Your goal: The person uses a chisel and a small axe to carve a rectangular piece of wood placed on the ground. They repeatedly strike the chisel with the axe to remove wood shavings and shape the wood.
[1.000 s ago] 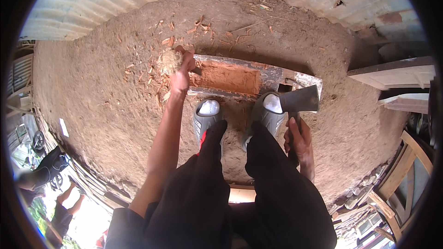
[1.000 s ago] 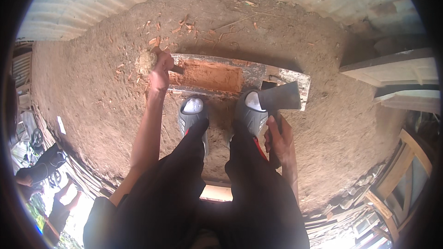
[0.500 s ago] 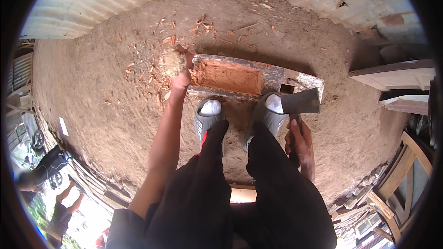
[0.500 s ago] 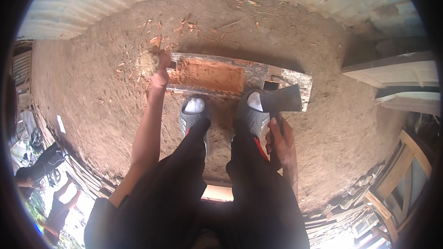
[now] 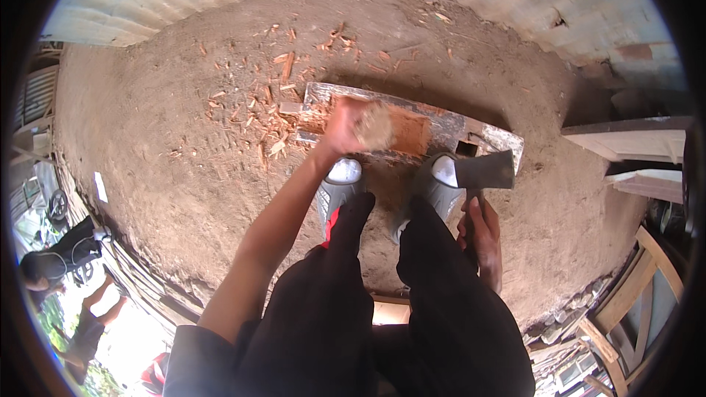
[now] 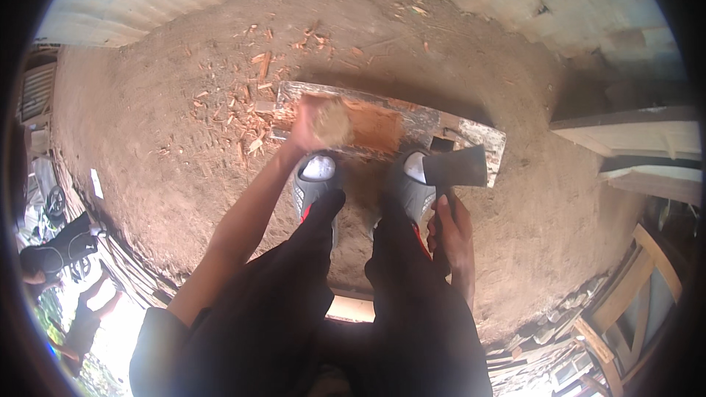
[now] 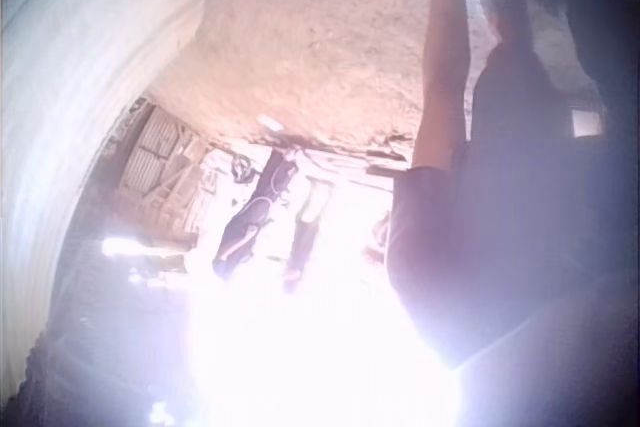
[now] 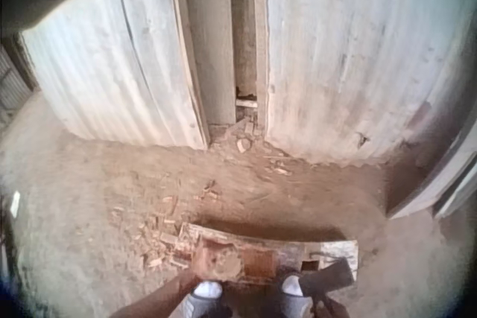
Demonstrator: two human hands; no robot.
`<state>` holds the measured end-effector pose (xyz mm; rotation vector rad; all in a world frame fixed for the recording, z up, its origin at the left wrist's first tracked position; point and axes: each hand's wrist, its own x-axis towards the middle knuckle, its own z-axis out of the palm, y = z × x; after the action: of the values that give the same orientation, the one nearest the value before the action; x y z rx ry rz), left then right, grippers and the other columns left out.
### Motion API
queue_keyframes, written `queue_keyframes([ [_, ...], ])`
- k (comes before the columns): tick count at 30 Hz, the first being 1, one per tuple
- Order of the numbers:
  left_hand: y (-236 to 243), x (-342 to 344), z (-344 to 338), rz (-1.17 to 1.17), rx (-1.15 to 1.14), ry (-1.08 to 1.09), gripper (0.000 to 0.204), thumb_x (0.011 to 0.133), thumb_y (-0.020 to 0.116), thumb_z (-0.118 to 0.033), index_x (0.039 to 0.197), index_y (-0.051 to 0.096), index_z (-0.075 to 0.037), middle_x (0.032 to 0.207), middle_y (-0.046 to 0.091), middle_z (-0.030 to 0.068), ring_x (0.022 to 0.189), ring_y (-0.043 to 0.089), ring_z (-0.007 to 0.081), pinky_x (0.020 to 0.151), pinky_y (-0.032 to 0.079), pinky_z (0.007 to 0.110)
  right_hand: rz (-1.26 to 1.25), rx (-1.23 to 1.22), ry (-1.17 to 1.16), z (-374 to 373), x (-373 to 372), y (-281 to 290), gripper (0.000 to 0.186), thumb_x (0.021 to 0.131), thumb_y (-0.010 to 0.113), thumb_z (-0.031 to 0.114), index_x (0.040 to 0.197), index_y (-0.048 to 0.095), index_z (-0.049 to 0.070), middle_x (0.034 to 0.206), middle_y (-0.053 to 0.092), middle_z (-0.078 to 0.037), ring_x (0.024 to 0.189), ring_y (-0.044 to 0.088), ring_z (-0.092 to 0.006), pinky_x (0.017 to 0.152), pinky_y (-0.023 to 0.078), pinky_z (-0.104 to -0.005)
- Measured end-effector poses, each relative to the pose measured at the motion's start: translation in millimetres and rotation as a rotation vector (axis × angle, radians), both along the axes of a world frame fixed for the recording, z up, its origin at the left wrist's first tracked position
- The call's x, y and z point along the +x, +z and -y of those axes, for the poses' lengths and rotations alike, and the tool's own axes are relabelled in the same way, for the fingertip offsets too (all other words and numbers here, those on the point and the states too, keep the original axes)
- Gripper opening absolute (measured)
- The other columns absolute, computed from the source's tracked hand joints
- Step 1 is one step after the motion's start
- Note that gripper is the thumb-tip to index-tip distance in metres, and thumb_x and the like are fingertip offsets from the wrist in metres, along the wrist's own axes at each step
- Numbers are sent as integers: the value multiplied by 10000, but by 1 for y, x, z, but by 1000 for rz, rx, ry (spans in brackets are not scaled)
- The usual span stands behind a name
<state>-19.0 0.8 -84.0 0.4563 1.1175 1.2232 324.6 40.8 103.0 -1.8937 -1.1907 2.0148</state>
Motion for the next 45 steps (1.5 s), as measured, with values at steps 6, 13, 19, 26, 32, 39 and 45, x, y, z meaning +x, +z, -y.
queue_keyframes([
  [6,63,37,5,-1108,790,-122,314,791,767,-358,848,724,-53,750,723,112,625,714,274,591,576,386,14,10,1,-3,0,8,471,1074,542,515,1063,564,45,645,499,-29,456,495,-134,423,393,-285],
  [13,49,-6,7,-1331,625,-190,404,688,828,-380,961,757,-91,739,712,108,624,708,287,597,573,409,29,18,6,-4,-5,6,554,1034,557,607,1059,564,53,635,497,-32,442,498,-146,407,385,-295],
  [19,42,50,-11,-1097,816,-285,509,603,814,-337,1025,748,-60,826,733,115,743,730,316,662,578,441,43,-27,-51,4,-27,29,456,1056,579,539,1063,582,83,673,487,-13,579,434,-91,534,334,-255],
  [26,45,4,-3,-1235,641,-184,452,620,812,-305,993,745,-58,798,721,117,724,719,323,653,563,434,54,1,0,6,-22,28,458,1047,592,540,1059,585,82,683,484,-9,614,434,-94,561,322,-258],
  [32,50,60,-9,-1055,857,-371,498,625,787,-290,1080,723,-97,805,721,121,760,722,330,674,559,469,31,-19,-61,6,-23,30,462,1048,601,530,1050,584,68,675,485,-20,614,440,-100,569,334,-256],
  [39,47,18,-9,-1243,644,-309,535,573,820,-341,1036,734,-87,803,711,120,754,721,336,631,546,441,79,2,-67,9,-25,34,463,1050,593,535,1058,589,72,685,498,-26,626,457,-104,578,348,-260],
  [45,55,52,-15,-888,799,-234,456,704,794,-381,998,698,-46,810,701,160,772,711,371,694,558,463,60,-5,-14,7,-25,35,473,1055,572,547,1067,592,75,694,504,-24,626,460,-104,581,347,-255],
])
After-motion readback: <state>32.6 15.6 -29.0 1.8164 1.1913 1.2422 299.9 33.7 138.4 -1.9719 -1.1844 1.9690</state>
